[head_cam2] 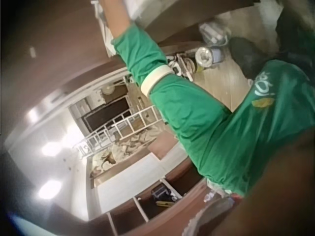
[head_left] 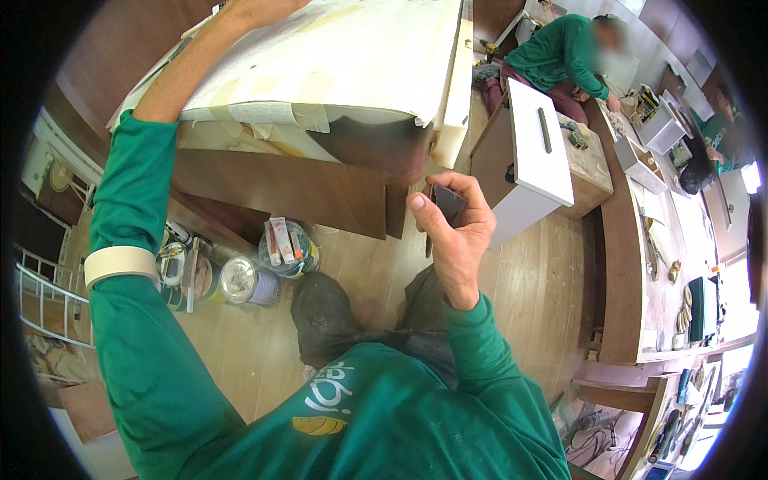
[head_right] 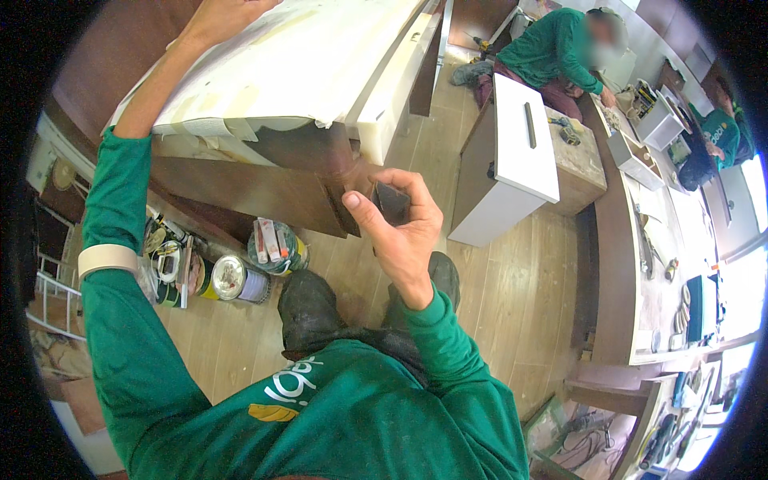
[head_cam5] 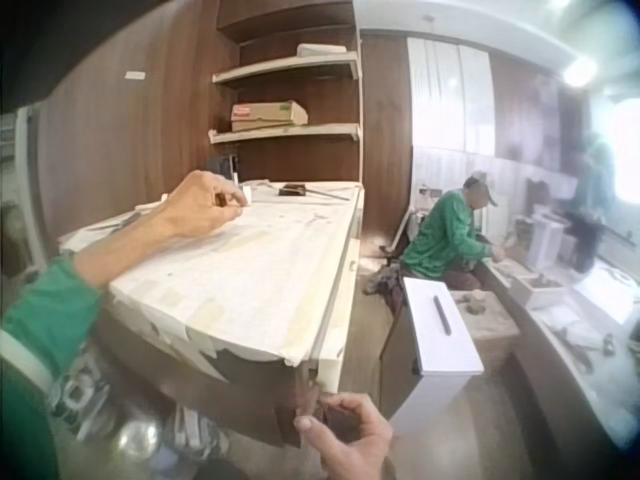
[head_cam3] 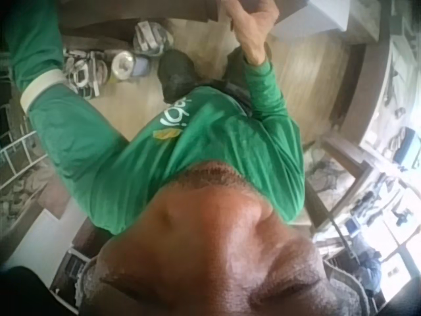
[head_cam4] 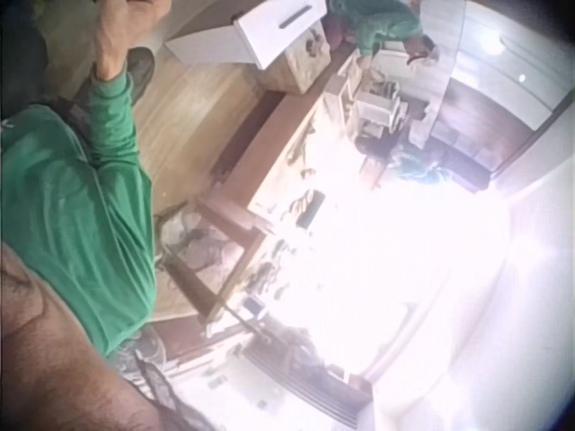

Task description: The person sands the edge of a wooden cabinet door with a sanding block, then applies wood stain with a brush. The person works on the same edge repeatedly while other workers assemble nearby.

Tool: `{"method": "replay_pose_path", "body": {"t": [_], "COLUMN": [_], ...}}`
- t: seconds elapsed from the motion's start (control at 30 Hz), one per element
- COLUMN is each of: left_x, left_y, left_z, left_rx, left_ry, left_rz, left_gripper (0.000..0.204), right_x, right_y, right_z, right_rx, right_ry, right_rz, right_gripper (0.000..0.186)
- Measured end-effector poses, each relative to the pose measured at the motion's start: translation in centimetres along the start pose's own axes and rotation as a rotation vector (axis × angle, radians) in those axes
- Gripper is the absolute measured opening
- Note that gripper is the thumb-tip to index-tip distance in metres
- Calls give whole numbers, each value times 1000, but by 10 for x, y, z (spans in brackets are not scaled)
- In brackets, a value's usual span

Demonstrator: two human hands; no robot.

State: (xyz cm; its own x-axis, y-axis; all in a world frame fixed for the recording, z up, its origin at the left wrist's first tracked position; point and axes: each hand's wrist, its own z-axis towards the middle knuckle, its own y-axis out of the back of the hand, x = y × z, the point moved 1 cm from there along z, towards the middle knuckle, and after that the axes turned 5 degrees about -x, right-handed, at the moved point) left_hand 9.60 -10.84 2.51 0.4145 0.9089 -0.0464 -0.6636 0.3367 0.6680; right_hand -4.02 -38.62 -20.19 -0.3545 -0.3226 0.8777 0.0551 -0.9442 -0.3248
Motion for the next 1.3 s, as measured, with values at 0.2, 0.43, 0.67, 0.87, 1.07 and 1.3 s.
{"method": "replay_pose_path", "body": {"t": [0.2,0.43,0.67,0.87,1.07,1.3], "left_x": [0,-4,0,-5,-7,-6], "left_y": [9,-5,5,5,8,7], "left_z": [0,2,-2,-2,-1,-2], "left_rx": [13,30,10,18,23,10], "left_ry": [10,25,48,41,70,-3], "left_rz": [82,45,50,59,65,21], "left_gripper": [21,21,22,23,23,21], "right_x": [-21,0,12,26,28,40], "right_y": [6,13,-7,-17,-29,-37], "right_z": [-8,-15,-14,-7,2,-3], "right_rx": [-12,36,-7,-167,-271,-292], "right_ry": [-38,-14,-23,78,251,234], "right_rz": [-156,160,97,-25,-161,-119], "right_gripper": [36,28,23,15,17,18]}}
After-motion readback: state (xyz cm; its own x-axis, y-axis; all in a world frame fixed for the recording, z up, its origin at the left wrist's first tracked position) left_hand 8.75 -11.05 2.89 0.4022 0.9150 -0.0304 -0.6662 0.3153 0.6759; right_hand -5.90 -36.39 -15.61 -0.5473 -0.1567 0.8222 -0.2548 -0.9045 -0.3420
